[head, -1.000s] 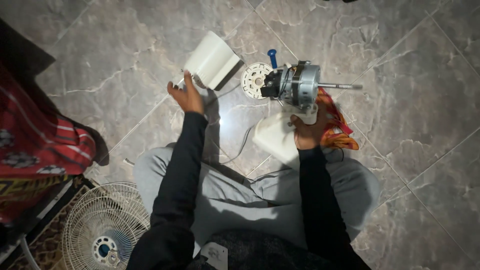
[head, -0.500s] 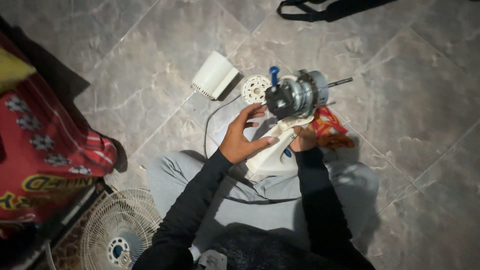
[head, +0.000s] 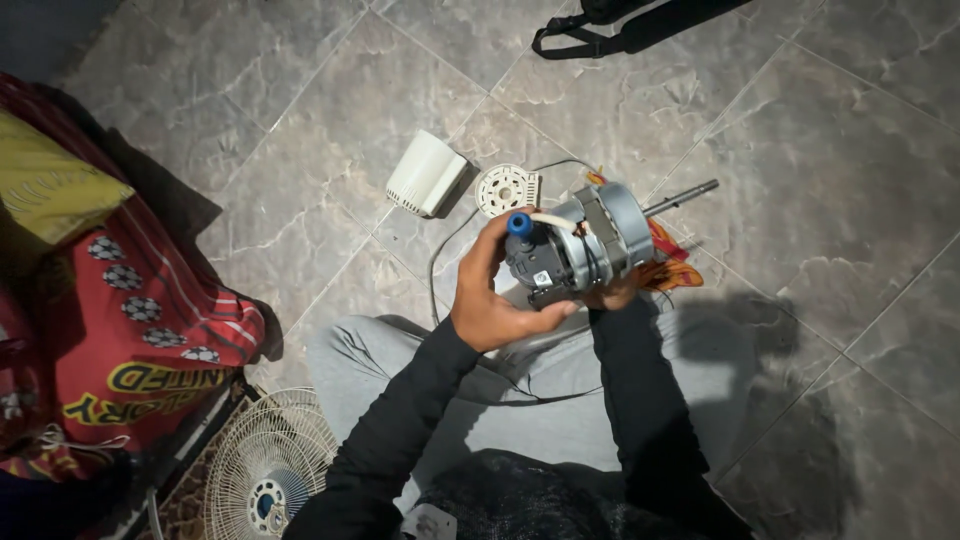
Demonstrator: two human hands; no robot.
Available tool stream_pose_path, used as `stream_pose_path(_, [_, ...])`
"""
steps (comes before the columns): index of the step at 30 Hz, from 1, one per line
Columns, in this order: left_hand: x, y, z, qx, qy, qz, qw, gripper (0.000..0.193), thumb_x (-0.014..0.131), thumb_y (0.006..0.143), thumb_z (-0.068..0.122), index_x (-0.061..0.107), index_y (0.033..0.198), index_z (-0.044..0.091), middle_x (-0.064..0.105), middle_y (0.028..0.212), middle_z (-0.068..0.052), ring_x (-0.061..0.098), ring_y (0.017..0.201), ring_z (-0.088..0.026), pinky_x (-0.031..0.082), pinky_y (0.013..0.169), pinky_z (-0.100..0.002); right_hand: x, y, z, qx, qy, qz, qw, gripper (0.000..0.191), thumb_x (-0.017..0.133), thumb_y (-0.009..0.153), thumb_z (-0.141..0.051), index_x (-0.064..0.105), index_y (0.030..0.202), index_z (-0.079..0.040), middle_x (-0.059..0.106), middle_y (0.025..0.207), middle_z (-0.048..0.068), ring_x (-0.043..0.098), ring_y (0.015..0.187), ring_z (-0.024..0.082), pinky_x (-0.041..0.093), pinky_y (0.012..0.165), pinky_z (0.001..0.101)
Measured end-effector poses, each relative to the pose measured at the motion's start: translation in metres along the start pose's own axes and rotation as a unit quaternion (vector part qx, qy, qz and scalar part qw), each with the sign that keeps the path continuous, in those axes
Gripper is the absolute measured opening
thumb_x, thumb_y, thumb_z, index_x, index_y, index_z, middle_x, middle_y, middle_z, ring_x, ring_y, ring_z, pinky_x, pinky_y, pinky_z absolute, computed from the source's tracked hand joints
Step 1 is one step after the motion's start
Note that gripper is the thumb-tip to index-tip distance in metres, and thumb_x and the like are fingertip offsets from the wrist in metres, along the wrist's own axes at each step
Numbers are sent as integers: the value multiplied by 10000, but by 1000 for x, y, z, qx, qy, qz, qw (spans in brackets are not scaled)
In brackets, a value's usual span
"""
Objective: The person sits on the floor servicing a stand fan. They use a screwdriver to unscrew the motor housing, pull the white plastic casing off the motor, set the housing and grille parts aside, and wipe the exposed motor with a cloth.
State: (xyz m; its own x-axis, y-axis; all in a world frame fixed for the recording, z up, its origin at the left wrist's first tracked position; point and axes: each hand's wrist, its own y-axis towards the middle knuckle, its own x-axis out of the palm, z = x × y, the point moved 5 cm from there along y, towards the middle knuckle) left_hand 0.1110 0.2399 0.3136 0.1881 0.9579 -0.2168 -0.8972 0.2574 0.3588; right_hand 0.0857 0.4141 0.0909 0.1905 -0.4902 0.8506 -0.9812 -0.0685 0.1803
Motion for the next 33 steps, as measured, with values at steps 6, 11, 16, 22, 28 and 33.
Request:
stream_pose_path(6, [4,0,22,60,63,-32,996,954,997,735,236,456,1501,58,609,1430,-129,642,1345,-253,506,1181,-351,4,-6,-15,-19,6,-12,1000,684,830,842,-234,532,1441,-90,626,1379,70,608,1265,240,497,1100,414])
stream_pose_path(11, [-2,-9,5,33,37,-54,997,1226,904,707,560,261,1622,58,415,1631,-157,474,1522,-301,425,1262,-443,-5,-5,-13,-41,18,-23,999,632,811,854,-280,552,1400,-95,634,1363,61,605,1264,238,485,1123,418])
stream_pose_path(16, [-49,-47,-82,-92,-55,65,992,1089,724,871,726,270,1633,96,361,1685,-143,441,1548,-311,443,1202,-460,-46,7,-16,-111,51,-69,990,585,793,866,-325,573,1360,-100,642,1347,52,603,1263,235,474,1146,423])
stream_pose_path(22, [-108,-114,-227,-279,134,190,932,647,762,932,459,559,1367,25,653,1338,-147,663,1232,-275,540,1048,-378,-98,0,-62,-121,-49,-52,990,502,774,913,-269,601,1349,-91,648,1330,57,613,1247,222,479,1150,411])
stream_pose_path(28, [-19,-83,-298,-267,55,30,962,549,836,801,328,650,1231,43,722,1154,-136,722,1031,-286,599,879,-389,-86,-6,-75,-95,-102,34,990,462,745,925,-182,608,1354,-79,660,1292,90,648,1188,244,521,1086,449])
stream_pose_path(33, [104,8,-282,-12,197,-171,965,751,891,713,248,567,1377,117,577,1334,-211,565,1226,-412,545,969,-490,-63,-11,-66,-90,-120,67,986,461,736,899,-140,613,1336,-60,669,1259,101,659,1144,247,530,1032,436])
